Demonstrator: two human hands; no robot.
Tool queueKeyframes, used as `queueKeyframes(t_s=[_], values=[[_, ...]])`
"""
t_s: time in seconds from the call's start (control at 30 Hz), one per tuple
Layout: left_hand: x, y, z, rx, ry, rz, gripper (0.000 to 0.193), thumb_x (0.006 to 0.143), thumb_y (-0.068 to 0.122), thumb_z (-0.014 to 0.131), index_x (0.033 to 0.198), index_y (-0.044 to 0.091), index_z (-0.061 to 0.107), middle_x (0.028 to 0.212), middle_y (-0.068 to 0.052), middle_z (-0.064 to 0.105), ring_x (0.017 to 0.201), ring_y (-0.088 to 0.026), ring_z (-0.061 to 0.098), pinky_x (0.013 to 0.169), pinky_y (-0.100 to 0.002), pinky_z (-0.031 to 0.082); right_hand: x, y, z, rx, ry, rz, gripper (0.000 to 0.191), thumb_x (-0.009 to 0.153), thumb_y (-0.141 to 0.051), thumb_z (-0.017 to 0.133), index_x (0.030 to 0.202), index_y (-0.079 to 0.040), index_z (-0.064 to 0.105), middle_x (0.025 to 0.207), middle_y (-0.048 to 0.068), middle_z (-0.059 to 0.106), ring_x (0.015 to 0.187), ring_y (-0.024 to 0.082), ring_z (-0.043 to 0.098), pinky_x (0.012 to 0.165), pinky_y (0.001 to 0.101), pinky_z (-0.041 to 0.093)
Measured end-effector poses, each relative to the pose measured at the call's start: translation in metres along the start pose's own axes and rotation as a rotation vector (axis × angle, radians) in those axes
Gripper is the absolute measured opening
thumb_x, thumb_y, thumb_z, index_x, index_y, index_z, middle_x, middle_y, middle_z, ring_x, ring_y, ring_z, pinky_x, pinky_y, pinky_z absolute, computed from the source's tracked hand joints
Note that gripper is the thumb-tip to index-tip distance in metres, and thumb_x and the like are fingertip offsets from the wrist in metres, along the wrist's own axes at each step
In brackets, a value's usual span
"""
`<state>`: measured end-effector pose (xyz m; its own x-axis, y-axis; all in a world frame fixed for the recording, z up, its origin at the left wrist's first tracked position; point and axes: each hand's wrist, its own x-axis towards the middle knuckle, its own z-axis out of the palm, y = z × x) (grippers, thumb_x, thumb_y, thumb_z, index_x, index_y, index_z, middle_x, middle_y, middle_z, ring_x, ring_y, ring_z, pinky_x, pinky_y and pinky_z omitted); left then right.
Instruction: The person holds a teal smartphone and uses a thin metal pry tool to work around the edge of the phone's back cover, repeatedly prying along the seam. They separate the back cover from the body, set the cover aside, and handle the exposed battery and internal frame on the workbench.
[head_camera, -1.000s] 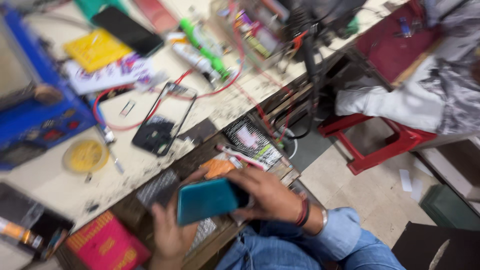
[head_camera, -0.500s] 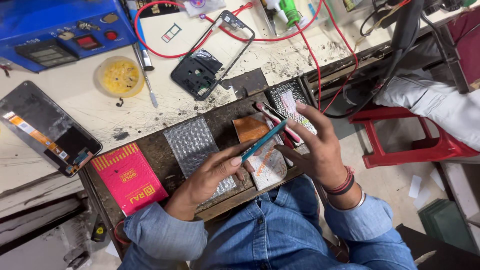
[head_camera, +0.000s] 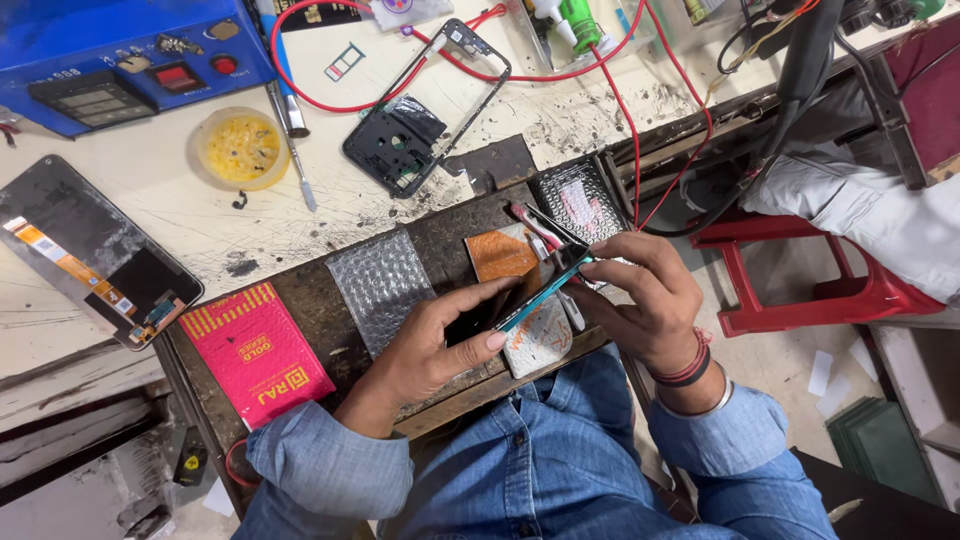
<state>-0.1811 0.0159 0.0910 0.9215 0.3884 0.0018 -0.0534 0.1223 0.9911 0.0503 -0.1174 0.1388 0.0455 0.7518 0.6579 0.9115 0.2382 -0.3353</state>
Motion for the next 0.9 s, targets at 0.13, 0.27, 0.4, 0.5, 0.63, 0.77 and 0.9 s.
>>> queueKeyframes(t_s=[0.13,0.27,0.4,0.5,0.63,0.77,0.9], values=[[0.002,0.001,-0.001,0.002,0.001,-0.013,0.072,0.094,0.042,0.069,0.146,-0.005,0.053,0.139,-0.018,0.068,0.131,-0.023,0.062,0.112,-0.035,0.046,0.001,0.000,0.001,-0.039,-0.022,0.013,0.037,0.074,-0.007,0.094,0.103,-0.008,0.071,0.109,0.009,0.066,0.101,0.026,0.069,0.085,0.0369,0.058],[0.004,0.001,-0.005,0.051,0.021,0.000,0.070,0.094,0.041,0.070,0.144,-0.005,0.055,0.138,-0.018,0.068,0.129,-0.023,0.064,0.111,-0.035,0.047,0.007,0.000,0.002,-0.074,-0.051,-0.015,0.034,0.074,-0.006,0.092,0.101,-0.008,0.072,0.106,0.008,0.066,0.099,0.027,0.069,0.083,0.0374,0.058],[-0.001,-0.002,-0.007,0.109,0.045,-0.007,0.066,0.092,0.038,0.070,0.143,-0.003,0.057,0.135,-0.017,0.070,0.127,-0.021,0.065,0.108,-0.034,0.048,0.016,-0.006,0.001,-0.133,-0.079,-0.063,0.030,0.075,-0.006,0.090,0.099,-0.008,0.072,0.102,0.006,0.067,0.097,0.027,0.069,0.081,0.0382,0.057],[-0.009,-0.007,-0.002,0.130,0.072,-0.045,0.065,0.089,0.036,0.071,0.141,-0.001,0.059,0.129,-0.016,0.073,0.120,-0.020,0.067,0.103,-0.034,0.050,0.012,-0.019,0.000,-0.148,-0.106,-0.115,0.029,0.076,-0.005,0.086,0.102,-0.007,0.073,0.101,0.008,0.067,0.094,0.028,0.068,0.078,0.0381,0.056],[-0.019,-0.019,0.012,0.146,0.099,-0.069,0.062,0.087,0.033,0.071,0.138,-0.001,0.061,0.125,-0.014,0.075,0.117,-0.019,0.067,0.102,-0.033,0.049,-0.002,-0.023,-0.027,-0.157,-0.212,-0.140,0.027,0.086,-0.012,0.073,0.112,-0.004,0.070,0.111,0.010,0.067,0.101,0.030,0.069,0.084,0.0401,0.057],[-0.019,-0.033,0.018,0.142,0.092,-0.049,0.057,0.089,0.028,0.069,0.137,-0.003,0.062,0.129,-0.015,0.074,0.122,-0.021,0.065,0.106,-0.034,0.045,-0.007,-0.024,-0.030,-0.169,-0.225,-0.152,0.027,0.093,-0.014,0.071,0.116,-0.002,0.067,0.114,0.012,0.066,0.106,0.028,0.068,0.090,0.0384,0.057],[-0.014,-0.047,0.013,0.004,0.084,-0.292,0.062,0.086,0.029,0.069,0.141,0.002,0.060,0.120,-0.015,0.078,0.103,-0.020,0.074,0.092,-0.035,0.055,-0.012,-0.022,-0.026,-0.215,-0.235,-0.159,0.031,0.095,-0.017,0.071,0.121,-0.002,0.065,0.114,0.011,0.065,0.106,0.027,0.066,0.091,0.0381,0.057]])
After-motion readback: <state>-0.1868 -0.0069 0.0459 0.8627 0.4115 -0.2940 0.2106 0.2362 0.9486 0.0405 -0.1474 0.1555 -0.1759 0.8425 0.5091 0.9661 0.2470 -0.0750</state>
